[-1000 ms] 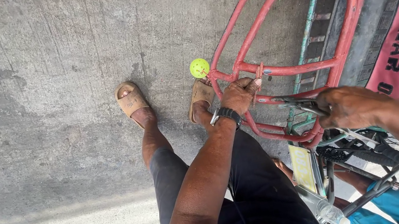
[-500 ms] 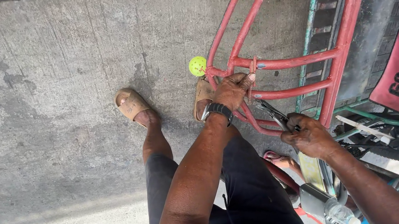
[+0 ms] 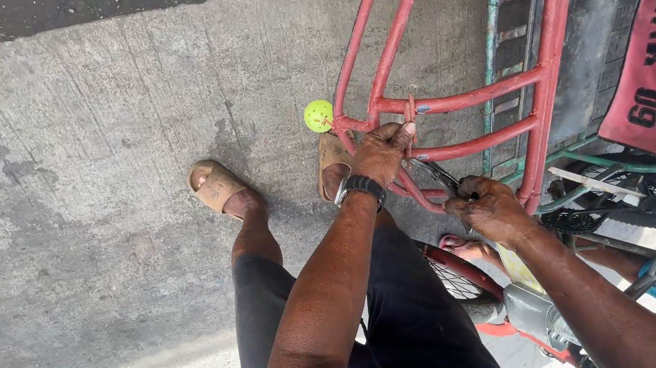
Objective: Preparing a welding machine and using pliers to repair a metal frame
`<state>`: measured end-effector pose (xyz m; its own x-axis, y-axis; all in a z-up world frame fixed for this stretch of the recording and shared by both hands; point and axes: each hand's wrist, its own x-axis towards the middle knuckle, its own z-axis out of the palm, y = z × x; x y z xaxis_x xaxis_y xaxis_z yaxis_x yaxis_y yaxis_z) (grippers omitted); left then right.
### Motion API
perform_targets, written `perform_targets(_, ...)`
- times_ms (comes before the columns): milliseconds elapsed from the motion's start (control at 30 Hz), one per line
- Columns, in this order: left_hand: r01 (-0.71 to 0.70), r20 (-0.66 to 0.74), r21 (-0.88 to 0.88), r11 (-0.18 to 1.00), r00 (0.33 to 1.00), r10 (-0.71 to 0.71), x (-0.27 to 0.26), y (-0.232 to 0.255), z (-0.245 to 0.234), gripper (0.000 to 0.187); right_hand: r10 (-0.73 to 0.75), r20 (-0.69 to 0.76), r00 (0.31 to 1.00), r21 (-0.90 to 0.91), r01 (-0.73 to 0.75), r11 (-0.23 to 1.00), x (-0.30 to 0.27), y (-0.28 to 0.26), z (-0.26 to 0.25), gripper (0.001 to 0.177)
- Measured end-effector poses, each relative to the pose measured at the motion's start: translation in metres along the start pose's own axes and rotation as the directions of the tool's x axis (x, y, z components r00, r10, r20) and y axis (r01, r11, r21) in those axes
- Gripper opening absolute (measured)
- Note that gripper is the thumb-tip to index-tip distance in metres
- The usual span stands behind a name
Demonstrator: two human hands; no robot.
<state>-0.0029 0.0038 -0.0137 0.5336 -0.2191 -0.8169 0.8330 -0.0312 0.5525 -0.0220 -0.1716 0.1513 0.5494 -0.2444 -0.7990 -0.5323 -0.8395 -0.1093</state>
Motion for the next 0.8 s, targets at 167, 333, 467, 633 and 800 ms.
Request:
perform_targets(167,0.001,0.014,0.001,1.000,1.000,-0.001,0.001,-0.001,-0.001,0.038,0.085,0.081,0.993,-0.137,-0.074,0.988,-0.007,-0.024,-0.008,0.040)
perform_targets(333,0.014,0.019,-0.042,0.999,1.000,-0.013,-0.007,0.008,-0.007,0.037,0.080,0.152,0.985,-0.183,-0.052,0.982,0.007,-0.013,0.002,0.034)
perform_targets(467,-0.013,0.023,-0.053,0.999,1.000,0.014,-0.003,0.008,-0.003,0.039,0.281,0.098,0.955,0.149,-0.294,0.944,0.002,0.027,0.025,0.025)
perform_targets(633,-0.021,0.022,-0.099,0.995,1.000,0.023,-0.008,0.012,-0.011,0.040,0.356,0.242,0.903,-0.280,-0.286,0.916,-0.062,-0.021,-0.061,0.047)
perform_targets(800,0.017,0.114,-0.027,0.999,0.993,-0.014,-0.001,0.017,-0.017,0.033,0.170,0.212,0.962,-0.837,0.089,0.540,-0.034,-0.104,-0.124,0.030)
